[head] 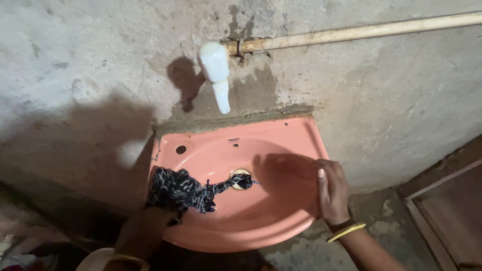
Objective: The person washes a dark patterned cloth by hand in a pink sink. They repeatedly wet, scrub, and wring the cloth under a running tap, then rinse it and wipe the sink basin.
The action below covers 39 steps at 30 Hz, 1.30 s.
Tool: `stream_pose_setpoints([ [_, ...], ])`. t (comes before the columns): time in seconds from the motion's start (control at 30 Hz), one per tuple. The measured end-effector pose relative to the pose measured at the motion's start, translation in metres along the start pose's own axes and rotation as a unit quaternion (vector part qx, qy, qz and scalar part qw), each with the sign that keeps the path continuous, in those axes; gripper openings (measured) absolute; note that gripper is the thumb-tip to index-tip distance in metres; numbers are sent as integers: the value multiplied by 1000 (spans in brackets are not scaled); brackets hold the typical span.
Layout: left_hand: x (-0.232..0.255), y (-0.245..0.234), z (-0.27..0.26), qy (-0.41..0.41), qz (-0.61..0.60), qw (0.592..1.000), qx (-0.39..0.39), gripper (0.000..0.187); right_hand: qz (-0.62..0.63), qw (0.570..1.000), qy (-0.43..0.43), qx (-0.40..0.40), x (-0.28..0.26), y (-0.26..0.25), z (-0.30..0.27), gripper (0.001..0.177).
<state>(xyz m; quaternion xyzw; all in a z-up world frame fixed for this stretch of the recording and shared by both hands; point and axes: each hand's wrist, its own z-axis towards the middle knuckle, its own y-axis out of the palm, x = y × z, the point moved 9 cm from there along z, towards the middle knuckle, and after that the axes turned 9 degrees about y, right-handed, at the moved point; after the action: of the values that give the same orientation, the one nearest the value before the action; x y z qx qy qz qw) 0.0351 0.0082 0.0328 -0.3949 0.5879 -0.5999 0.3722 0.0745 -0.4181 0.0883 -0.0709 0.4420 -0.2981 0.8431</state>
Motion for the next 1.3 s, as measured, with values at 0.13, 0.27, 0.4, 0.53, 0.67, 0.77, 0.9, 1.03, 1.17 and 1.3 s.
stream_pose_setpoints([
  [0.13,-16,14,-6,-77,-32,995,46,28,27,999,19,16,5,-6,-1,39],
  [0.27,27,20,-9,86,-109,985,104,27,13,1000,9,0,-1,-2,0,41],
  [0.4,70,28,-8,84,-85,979,164,27,-34,999,11,-3,-4,2,2,37],
  [0.53,86,15,-16,93,-90,967,218,28,-69,998,-2,-15,-9,5,2,34],
  [0.67,38,4,-13,16,-72,988,134,29,-94,995,0,-24,-10,8,2,33],
  [0.77,-1,9,-11,-69,-46,996,36,29,-89,996,7,-26,-8,9,2,33],
  [0.9,15,13,-15,-33,-16,997,74,31,-33,999,8,-5,-4,3,0,42],
  [1.03,58,22,-6,34,-58,991,120,31,38,999,11,17,1,-6,-5,58],
  [1.17,121,26,12,84,-82,981,155,31,42,998,16,34,5,-7,-7,63],
  [1.3,184,27,35,108,-95,973,179,32,26,999,16,34,8,-6,-7,61],
])
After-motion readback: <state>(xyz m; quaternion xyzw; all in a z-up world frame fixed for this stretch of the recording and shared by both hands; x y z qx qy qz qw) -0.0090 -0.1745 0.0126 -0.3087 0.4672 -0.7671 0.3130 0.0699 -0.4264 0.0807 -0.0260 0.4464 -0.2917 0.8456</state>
